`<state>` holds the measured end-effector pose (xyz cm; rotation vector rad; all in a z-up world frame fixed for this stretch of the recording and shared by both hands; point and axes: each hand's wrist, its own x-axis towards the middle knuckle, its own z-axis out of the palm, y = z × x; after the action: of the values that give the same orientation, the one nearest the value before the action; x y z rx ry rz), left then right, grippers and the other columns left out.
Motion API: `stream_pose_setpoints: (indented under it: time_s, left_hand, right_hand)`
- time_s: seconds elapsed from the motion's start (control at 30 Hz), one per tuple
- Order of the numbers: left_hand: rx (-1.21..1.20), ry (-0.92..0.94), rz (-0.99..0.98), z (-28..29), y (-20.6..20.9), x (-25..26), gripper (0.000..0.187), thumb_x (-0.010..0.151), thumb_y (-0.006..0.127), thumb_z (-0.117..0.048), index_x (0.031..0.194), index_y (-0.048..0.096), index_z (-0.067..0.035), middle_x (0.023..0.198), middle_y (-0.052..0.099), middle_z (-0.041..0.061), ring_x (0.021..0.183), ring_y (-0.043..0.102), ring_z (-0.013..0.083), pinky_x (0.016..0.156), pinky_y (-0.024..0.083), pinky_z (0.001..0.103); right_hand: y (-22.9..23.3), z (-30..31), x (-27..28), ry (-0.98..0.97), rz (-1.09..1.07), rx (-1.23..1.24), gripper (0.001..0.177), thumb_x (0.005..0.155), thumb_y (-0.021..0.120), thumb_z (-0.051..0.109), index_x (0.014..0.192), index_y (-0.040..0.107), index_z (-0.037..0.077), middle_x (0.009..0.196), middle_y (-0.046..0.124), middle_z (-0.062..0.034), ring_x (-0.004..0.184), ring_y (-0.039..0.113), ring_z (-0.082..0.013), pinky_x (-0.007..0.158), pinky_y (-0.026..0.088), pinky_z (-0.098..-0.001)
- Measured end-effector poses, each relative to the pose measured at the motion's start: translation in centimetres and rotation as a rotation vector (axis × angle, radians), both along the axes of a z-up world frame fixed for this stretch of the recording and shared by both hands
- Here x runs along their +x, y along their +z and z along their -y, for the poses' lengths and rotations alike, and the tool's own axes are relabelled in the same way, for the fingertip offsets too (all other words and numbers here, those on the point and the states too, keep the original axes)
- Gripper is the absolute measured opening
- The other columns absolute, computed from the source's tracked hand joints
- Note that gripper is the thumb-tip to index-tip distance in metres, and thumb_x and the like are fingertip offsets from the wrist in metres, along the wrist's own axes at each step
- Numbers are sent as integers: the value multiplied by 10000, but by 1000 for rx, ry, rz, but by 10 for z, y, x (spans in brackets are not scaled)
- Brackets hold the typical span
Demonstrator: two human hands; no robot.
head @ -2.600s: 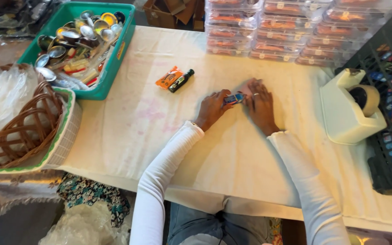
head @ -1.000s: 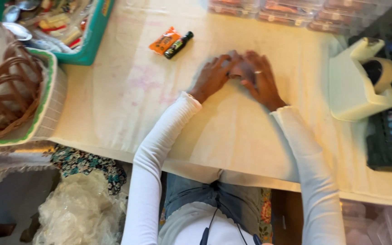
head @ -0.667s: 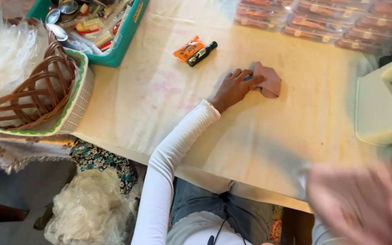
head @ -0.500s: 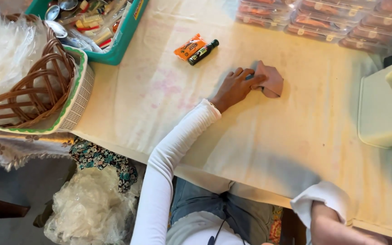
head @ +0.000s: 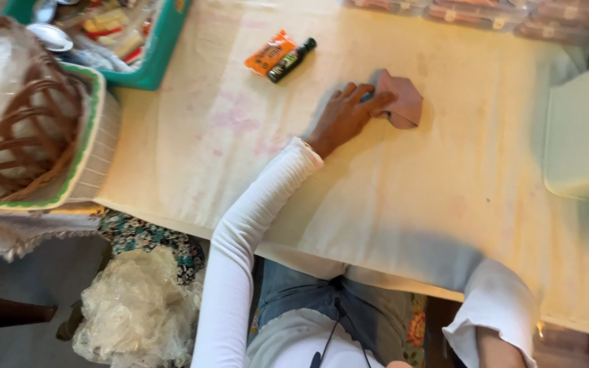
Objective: The person wipes a small bottle and a rectangular box with a cloth on a table. They then place the bottle, box, and a small orange packet into a clear plastic bag, seal it, and place the bag into a clear plastic container.
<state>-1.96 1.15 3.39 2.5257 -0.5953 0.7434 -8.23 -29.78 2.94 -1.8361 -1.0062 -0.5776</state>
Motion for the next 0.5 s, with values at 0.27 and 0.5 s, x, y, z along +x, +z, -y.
stream_pose_setpoints:
  time_s: [0.27, 0.5]
  left_hand:
    - [-1, -8, -37, -3, 10, -4, 542, 883, 739, -115, 1368, 620, -325, 1237, 619, 24, 1085, 580, 289, 838, 481, 452]
    - [-13, -11, -38, -3, 10, -4, 542, 896, 747, -126, 1386, 616, -318, 1222, 619, 18, 1078, 578, 273, 841, 477, 439]
  right_hand:
    - [-5, 65, -41, -84, -40, -128, 286, 1074, 560, 333, 1175, 642, 78, 1267, 670, -122, 1203, 633, -313, 1027, 485, -445]
    - [83, -8, -30, -76, -35, -209, 244, 1059, 582, 310, 1139, 654, 91, 1234, 685, -101, 1165, 646, -302, 992, 491, -431]
